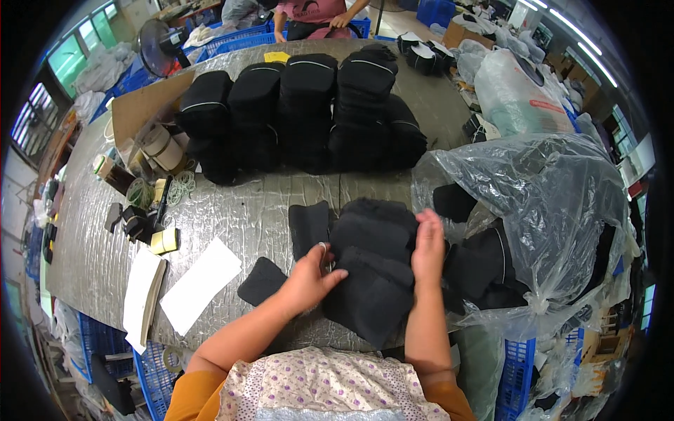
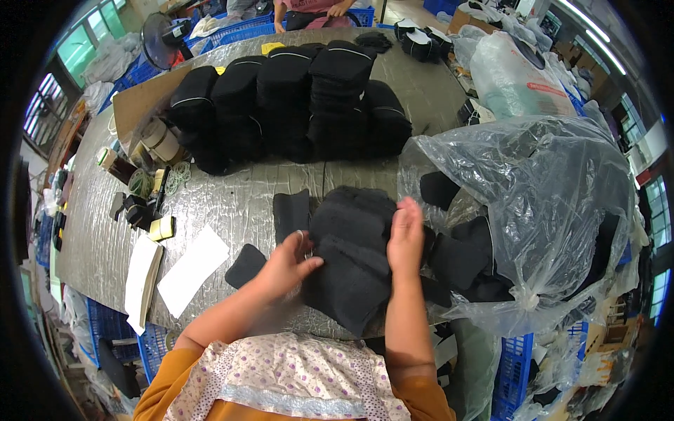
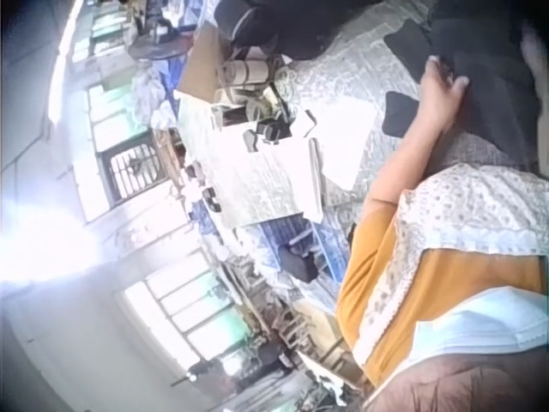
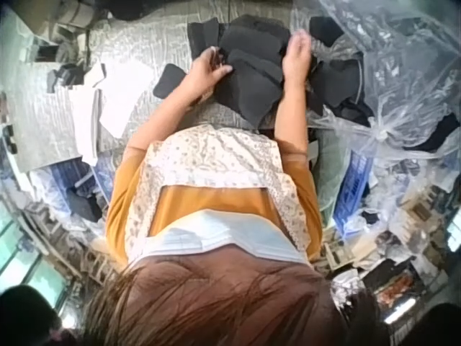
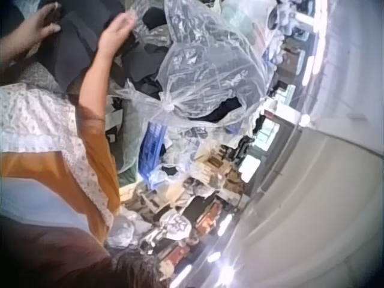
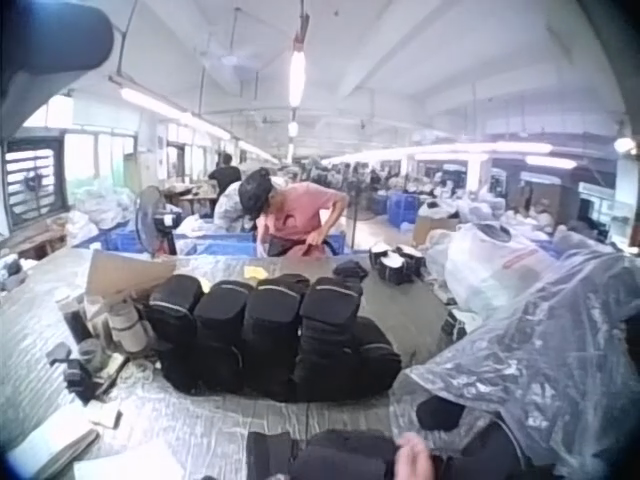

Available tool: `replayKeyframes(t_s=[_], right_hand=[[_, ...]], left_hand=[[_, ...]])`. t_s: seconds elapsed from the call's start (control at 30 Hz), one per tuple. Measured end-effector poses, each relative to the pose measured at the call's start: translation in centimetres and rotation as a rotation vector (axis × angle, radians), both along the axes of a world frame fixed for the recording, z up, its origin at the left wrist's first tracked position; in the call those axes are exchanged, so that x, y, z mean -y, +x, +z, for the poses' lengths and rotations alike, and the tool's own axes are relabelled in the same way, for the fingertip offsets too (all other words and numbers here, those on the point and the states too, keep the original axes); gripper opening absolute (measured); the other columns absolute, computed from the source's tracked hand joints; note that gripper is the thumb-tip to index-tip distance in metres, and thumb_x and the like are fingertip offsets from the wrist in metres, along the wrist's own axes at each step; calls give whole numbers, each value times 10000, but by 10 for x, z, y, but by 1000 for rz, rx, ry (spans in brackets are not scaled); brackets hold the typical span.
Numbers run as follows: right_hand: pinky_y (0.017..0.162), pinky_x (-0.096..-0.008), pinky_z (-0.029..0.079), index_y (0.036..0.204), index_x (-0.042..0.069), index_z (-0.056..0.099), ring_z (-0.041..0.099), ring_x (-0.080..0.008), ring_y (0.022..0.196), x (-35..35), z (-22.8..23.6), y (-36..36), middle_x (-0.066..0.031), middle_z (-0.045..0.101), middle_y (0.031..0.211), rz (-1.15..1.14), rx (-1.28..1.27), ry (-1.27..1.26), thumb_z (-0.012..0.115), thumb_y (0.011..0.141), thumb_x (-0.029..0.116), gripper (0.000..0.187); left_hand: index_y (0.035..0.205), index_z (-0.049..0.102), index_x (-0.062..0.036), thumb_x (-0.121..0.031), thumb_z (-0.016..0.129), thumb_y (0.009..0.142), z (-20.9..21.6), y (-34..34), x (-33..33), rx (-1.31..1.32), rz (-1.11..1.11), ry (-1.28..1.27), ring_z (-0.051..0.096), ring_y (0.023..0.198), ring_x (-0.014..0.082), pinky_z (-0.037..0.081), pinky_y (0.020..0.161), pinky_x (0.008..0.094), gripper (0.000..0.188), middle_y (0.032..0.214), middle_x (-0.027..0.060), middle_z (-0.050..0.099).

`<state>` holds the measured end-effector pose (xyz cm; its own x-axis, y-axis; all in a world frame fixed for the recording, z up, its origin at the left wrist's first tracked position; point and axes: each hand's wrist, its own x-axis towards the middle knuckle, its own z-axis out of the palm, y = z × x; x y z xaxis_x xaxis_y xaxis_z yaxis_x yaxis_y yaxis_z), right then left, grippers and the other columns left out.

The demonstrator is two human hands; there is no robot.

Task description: Applying small white adhesive labels to black shoe components and stacking them.

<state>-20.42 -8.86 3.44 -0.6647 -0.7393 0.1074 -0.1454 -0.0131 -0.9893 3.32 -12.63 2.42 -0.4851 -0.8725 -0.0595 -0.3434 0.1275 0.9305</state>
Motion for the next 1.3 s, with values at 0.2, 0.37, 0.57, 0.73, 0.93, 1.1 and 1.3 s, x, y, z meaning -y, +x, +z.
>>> replayKeyframes(t_s=[0.2, 0.37, 0.57, 0.73, 0.93, 1.1, 1.3], right_hand=[[965, -340, 403, 1266, -1, 472, 538, -220, 1072, -77, 23, 9, -122, 560, 1148, -18, -139, -120, 590, 918, 147, 396], [905, -405, 430, 1428, 47, 254, 465, -313, 1117, -144, 7, 73, -205, 328, 1353, 126, -374, 299, 837, 636, 117, 986], [961, -428, 412, 1450, 47, 228, 454, -369, 1139, -128, -38, 85, -227, 340, 1330, 27, -308, 119, 788, 667, -6, 964], [1019, -451, 375, 1452, 34, 220, 410, -406, 1224, -95, -38, 74, -237, 336, 1342, 4, -440, 95, 779, 671, -25, 962], [1056, -400, 342, 1499, 62, 94, 357, -324, 1310, -98, -30, 69, -193, 256, 1474, 95, -368, 42, 841, 616, 27, 1156], [1077, -418, 355, 1498, 52, 42, 358, -311, 1347, -103, -44, 72, -226, 279, 1460, 336, -120, -282, 903, 548, 59, 1282], [1007, -396, 430, 1498, 54, 55, 488, -313, 1231, -110, -49, 83, -216, 427, 1364, 331, -86, -201, 897, 569, 53, 1254]], left_hand=[[912, 661, 24, -84, 630, 841, 24, 64, 92, 320, 227, -349, 634, 814, 409, 517, 729, 425, 132, 880, 227, 655], [958, 585, 62, -166, 711, 795, 28, 86, 98, 672, 289, -770, 603, 947, 399, 478, 824, 485, 308, 1018, 251, 617], [1400, 316, 84, -327, 669, 901, 10, 11, 2, -41, -135, 330, 541, 1194, 281, 453, 971, 353, 737, 1314, 254, 514], [1319, 396, 100, -167, 748, 830, 16, -19, 2, -178, -44, 372, 595, 1049, 183, 492, 897, 300, 659, 1184, 170, 604], [1193, 515, -6, -20, 793, 747, 8, 6, -8, -250, -105, 328, 595, 994, 116, 495, 872, 264, 527, 1077, 57, 632], [1183, 520, -71, 0, 847, 649, -13, 22, -16, -411, -308, 154, 451, 1253, 180, 347, 1064, 333, 630, 1327, 68, 506], [1220, 498, -34, -465, 846, 653, -12, 29, -11, -583, -304, 236, 449, 1281, 222, 303, 1101, 377, 792, 1343, 113, 499]])
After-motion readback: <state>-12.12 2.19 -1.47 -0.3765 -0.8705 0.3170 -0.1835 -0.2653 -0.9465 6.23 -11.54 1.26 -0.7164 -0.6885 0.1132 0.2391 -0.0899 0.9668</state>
